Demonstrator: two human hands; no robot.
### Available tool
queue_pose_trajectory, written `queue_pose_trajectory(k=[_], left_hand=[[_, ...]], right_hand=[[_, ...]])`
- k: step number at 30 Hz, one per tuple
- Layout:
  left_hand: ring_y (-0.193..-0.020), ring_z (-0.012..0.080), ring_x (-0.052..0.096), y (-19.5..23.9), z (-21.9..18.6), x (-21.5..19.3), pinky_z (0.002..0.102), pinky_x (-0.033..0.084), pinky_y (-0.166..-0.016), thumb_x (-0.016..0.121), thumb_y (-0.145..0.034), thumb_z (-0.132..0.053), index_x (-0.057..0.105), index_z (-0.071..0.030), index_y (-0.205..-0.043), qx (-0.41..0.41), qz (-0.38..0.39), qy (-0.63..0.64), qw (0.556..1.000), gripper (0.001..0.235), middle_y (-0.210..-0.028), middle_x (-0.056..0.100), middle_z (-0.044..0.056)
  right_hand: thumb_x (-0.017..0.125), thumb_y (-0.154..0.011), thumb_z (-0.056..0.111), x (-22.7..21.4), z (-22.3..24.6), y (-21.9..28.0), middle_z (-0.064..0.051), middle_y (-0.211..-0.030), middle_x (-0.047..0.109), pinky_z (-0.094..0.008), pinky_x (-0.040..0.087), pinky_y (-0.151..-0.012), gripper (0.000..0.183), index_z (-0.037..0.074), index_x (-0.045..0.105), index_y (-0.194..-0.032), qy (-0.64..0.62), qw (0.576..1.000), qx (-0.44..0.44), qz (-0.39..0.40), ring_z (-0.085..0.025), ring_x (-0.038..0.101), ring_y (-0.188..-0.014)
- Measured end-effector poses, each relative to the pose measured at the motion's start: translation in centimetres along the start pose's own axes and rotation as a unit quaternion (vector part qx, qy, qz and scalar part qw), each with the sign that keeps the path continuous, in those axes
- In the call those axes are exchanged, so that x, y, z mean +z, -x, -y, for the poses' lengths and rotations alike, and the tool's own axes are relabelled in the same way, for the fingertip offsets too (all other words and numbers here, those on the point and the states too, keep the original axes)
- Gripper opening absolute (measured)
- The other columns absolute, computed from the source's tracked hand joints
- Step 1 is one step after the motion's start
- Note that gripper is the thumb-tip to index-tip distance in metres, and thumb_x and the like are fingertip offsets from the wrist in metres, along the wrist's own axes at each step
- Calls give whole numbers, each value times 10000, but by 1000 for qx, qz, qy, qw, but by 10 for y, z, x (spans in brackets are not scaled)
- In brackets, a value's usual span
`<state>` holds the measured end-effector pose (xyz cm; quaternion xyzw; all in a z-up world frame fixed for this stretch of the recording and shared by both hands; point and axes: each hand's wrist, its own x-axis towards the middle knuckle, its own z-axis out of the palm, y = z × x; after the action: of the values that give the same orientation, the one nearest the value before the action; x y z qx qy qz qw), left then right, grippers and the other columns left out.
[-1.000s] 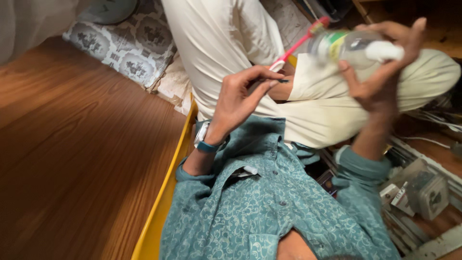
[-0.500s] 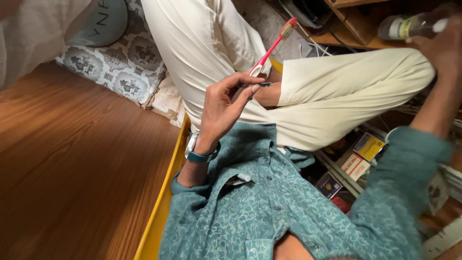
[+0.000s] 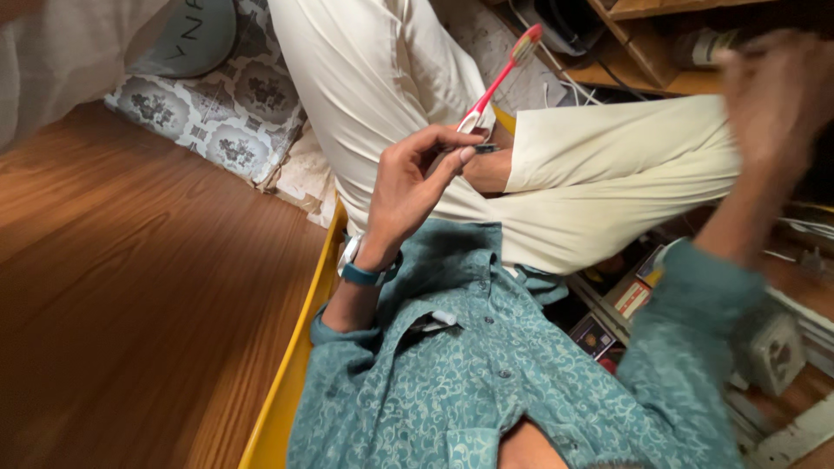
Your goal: The person sits cross-legged and uses a pink toothbrush to scrub a small blue electronic component. They repeatedly apply liquid from a clear bottle to the component and continue scrubbing with the toothbrush throughout the clip.
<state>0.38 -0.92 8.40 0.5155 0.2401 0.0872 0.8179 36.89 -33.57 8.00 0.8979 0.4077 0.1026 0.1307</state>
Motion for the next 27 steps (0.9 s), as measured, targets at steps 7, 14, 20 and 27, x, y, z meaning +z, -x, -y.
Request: queue_pose_trajectory(k=[7, 14, 20, 27], left_hand=[[-962, 59, 655, 1, 8, 3, 207, 548, -871, 676, -1022, -63, 723, 35, -1174, 9, 42, 44, 998, 187, -1084, 754, 47], [-1083, 119, 700, 0, 8, -2, 236, 567, -975, 663, -1047, -50, 716, 36, -1163, 44, 22, 80, 996, 154, -1132, 757, 78], [-1088, 232, 755, -9, 22, -20, 315, 653, -912, 625, -1070, -68, 670, 67, -1286, 39, -106, 208, 972, 259, -1184, 745, 174], [-1102, 268, 755, -34, 76, -31, 330, 662, -935, 587, -1088, -97, 615, 114, -1341, 39, -115, 303, 945, 331, -1221, 718, 215]], right_hand=[[538, -1134, 152, -94, 228, -9, -131, -1332, 694, -370, 456, -1200, 313, -3, 595, -1400, -731, 666, -17, 147, -218, 626, -1319], [563, -1207, 176, -94, 285, -8, -184, -1163, 703, -373, 589, -1066, 242, -53, 618, -1263, -838, 532, 10, 119, -251, 703, -1227], [472, -1187, 212, -93, 260, -8, -80, -921, 584, -312, 464, -695, 425, 8, 446, -1560, -816, 562, 131, -15, -137, 529, -664], [534, -1257, 62, -80, 284, 17, -95, -1093, 558, -337, 503, -761, 443, 121, 347, -1654, -501, 859, -106, -1, -204, 550, -877]])
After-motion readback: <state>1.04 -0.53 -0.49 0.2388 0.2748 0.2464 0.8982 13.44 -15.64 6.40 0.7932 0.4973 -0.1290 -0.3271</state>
